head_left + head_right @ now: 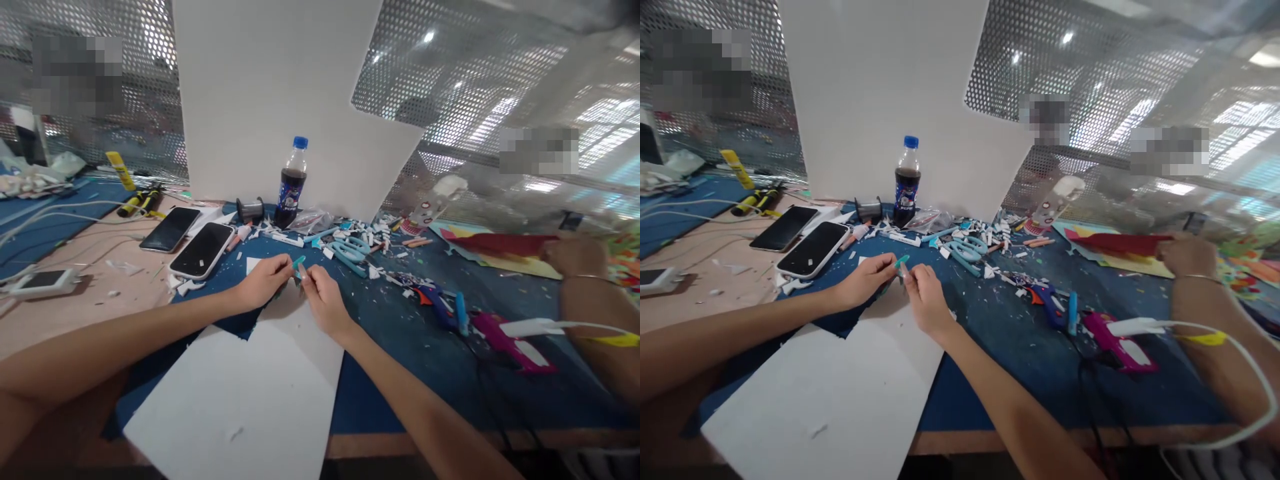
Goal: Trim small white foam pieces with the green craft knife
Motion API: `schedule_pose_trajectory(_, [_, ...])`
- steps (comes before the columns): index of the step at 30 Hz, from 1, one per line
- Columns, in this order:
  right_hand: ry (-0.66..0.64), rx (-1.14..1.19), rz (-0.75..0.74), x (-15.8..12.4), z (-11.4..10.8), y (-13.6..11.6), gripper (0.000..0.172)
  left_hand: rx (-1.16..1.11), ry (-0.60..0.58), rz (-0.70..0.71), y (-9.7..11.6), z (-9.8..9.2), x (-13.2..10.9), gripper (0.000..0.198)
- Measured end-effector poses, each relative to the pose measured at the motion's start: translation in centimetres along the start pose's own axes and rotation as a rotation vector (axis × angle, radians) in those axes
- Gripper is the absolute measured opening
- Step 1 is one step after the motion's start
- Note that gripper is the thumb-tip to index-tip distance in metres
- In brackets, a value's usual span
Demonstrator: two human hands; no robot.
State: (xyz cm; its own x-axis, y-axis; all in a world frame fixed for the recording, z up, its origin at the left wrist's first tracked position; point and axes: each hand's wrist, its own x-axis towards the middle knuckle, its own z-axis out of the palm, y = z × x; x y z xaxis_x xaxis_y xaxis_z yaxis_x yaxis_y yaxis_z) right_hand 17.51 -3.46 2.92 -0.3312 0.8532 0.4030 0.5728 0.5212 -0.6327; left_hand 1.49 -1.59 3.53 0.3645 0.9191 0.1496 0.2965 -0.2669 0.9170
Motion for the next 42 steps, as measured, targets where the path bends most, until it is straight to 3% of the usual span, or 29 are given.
schedule_pose_trajectory(2, [0.004, -0.033, 0.025, 0.3, -0.2, 0.4, 0.038, 0.135, -0.016, 0.055, 0.2, -0.4, 0.1, 0.033])
schedule_pose_trajectory(4, [-0.015, -0.112, 0.056, 0.8, -1.0, 1.2, 0.040, 0.374, -0.026, 0.203, 0.1, -1.2, 0.5, 0.031])
schedule_pose_trajectory(7, [-0.175, -0.421, 0.088, 1.6, -3.0, 3.2, 0.042, 0.799, 0.006, 0.451, -0.7, -2.8, 1.0, 0.022])
schedule_pose_trajectory(8, [-0.271, -0.549, 0.088, 1.8, -3.7, 3.9, 0.043, 0.913, 0.023, 0.474, -1.2, -3.2, 1.2, 0.023])
schedule_pose_trajectory(11, [-0.397, -0.652, 0.080, 2.1, -5.4, 5.7, 0.040, 1.058, 0.043, 0.414, -3.0, -3.9, 1.2, 0.041])
schedule_pose_trajectory(15, [-0.454, -0.728, 0.067, 2.1, -6.2, 6.4, 0.036, 0.939, -0.036, 0.365, -5.0, -3.9, 1.1, 0.044])
schedule_pose_trajectory(20, [-0.539, -0.818, 0.057, 1.8, -6.5, 5.9, 0.046, 0.800, -0.085, 0.362, -6.0, -4.9, 1.7, 0.052])
schedule_pose_trajectory(25, [-0.489, -0.939, 0.031, 1.4, -6.5, 5.3, 0.044, 0.794, -0.258, 0.260, -6.7, -6.7, 1.9, 0.076])
schedule_pose_trajectory(29, [-0.445, -1.012, -0.050, 1.3, -6.2, 4.9, 0.044, 0.750, -0.365, 0.282, -6.7, -6.9, 1.6, 0.070])
schedule_pose_trajectory(33, [-0.429, -1.058, -0.169, 1.5, -6.0, 5.2, 0.042, 0.647, -0.335, 0.274, -6.4, -6.3, 1.7, 0.065])
schedule_pose_trajectory(37, [-0.429, -1.075, -0.265, 1.7, -6.1, 5.7, 0.044, 0.556, -0.276, 0.220, -6.4, -6.0, 2.0, 0.074])
schedule_pose_trajectory(42, [-0.428, -1.057, -0.270, 2.0, -6.1, 6.1, 0.047, 0.545, -0.174, 0.148, -6.0, -5.8, 2.2, 0.074])
